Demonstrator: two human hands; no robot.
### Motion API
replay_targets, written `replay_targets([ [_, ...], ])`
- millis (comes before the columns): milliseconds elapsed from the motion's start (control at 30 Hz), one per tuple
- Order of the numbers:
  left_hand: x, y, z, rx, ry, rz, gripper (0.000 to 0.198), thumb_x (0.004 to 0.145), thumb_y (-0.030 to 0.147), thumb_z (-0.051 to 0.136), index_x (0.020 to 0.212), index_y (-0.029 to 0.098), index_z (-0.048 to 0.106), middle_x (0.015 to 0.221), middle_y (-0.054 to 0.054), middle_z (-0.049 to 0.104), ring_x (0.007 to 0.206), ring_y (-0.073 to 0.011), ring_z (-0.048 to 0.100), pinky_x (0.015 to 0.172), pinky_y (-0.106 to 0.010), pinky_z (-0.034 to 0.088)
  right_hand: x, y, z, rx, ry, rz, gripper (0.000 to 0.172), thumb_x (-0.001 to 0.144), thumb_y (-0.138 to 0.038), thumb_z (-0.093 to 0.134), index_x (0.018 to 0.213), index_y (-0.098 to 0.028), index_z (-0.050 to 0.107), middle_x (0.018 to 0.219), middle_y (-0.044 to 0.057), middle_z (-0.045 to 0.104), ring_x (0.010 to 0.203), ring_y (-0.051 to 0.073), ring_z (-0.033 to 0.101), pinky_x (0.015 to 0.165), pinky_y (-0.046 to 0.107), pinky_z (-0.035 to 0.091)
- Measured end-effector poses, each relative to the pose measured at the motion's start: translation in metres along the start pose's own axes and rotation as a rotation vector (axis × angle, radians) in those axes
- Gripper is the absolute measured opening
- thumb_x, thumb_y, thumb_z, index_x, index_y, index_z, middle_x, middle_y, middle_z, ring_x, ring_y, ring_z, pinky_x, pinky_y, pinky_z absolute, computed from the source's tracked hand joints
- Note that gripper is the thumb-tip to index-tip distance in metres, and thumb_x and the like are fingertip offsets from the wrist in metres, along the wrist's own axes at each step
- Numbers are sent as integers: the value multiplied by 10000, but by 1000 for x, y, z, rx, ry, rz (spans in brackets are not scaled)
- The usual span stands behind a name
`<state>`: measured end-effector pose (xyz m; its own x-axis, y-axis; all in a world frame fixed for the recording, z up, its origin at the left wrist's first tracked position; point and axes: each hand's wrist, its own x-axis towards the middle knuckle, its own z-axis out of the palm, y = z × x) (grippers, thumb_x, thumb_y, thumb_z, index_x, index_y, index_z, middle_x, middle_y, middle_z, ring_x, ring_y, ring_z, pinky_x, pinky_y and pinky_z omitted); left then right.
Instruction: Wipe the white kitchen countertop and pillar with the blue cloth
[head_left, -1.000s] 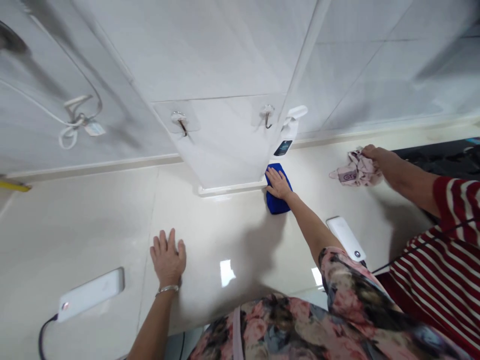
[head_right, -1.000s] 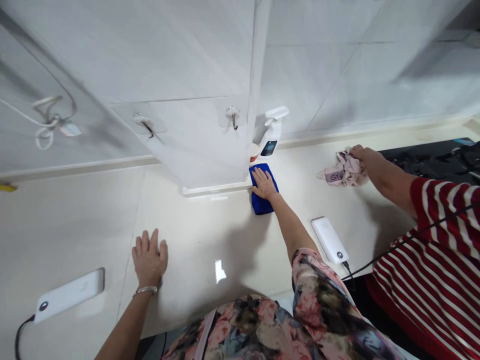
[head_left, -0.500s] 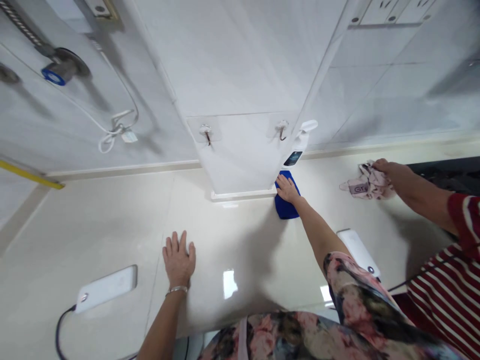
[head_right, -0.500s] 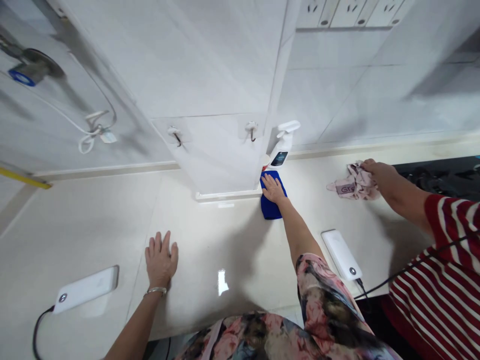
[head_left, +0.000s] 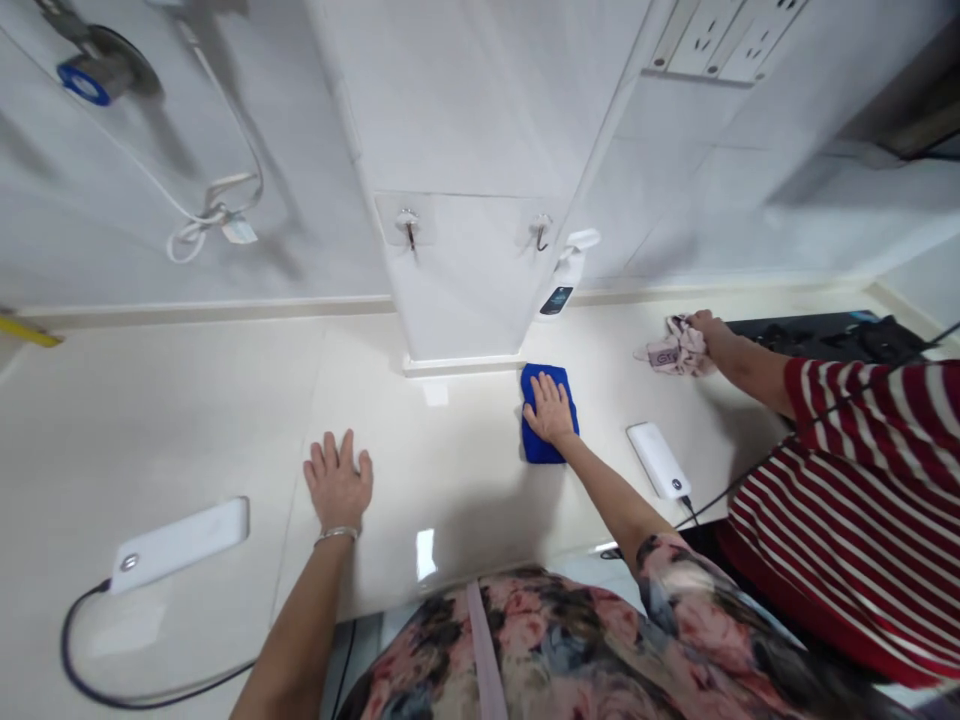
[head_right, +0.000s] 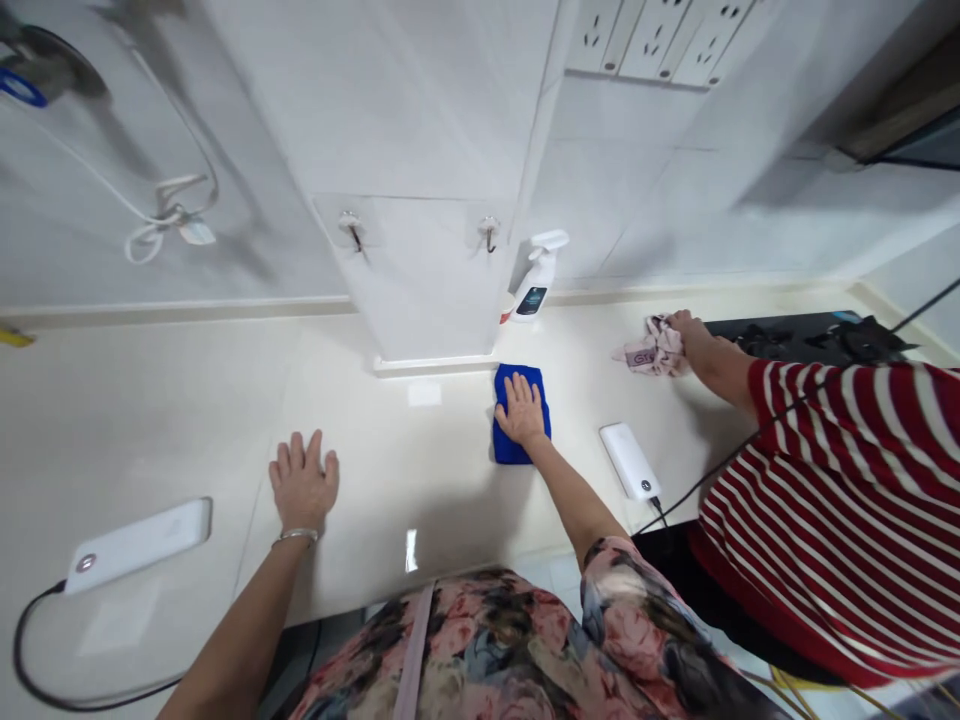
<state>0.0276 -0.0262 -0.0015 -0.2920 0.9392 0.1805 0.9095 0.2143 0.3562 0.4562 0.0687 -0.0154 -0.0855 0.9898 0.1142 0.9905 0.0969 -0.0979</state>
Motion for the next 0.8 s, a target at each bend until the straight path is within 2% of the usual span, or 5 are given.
replay_targets([
  [267,1,-1,3,-46,-23,12,642,1041,456,342,1582,130,460,1713,-213,279,1618,-397,117,1281,-651,119,-96,-70,-18,68,-122,-226,712,974,-365,505,1635,-155,342,1733,121,227,1614,284,205,1319,520,149],
  [400,-1,-1,1,-66,-10,43,648,1048,452,336,1592,115,441,1715,-227,261,1612,-424,109,1274,-672,112,-140,-87,-24,95,-136,-323,754,962,-396,560,1644,-179,326,1741,108,207,1618,282,193,1328,513,154],
  [500,-1,1,-2,-61,-21,63,647,1055,440,328,1591,94,436,1714,-241,252,1608,-438,109,1272,-671,117,-163,-85,-26,149,-154,-361,766,962,-412,565,1646,-169,317,1744,120,194,1621,288,175,1331,523,143],
  [600,-1,1,-3,-68,-14,93,631,1056,411,354,1580,71,446,1702,-265,261,1600,-451,123,1262,-682,131,-173,-74,-29,199,-170,-352,765,960,-415,562,1642,-162,325,1742,127,210,1619,286,181,1334,521,132],
  [800,1,-3,2,19,29,111,632,1072,440,309,1590,101,438,1690,-261,289,1594,-448,159,1257,-661,164,-159,-37,-32,192,-119,-206,726,951,-366,544,1624,-160,369,1734,115,245,1615,284,199,1333,521,139],
])
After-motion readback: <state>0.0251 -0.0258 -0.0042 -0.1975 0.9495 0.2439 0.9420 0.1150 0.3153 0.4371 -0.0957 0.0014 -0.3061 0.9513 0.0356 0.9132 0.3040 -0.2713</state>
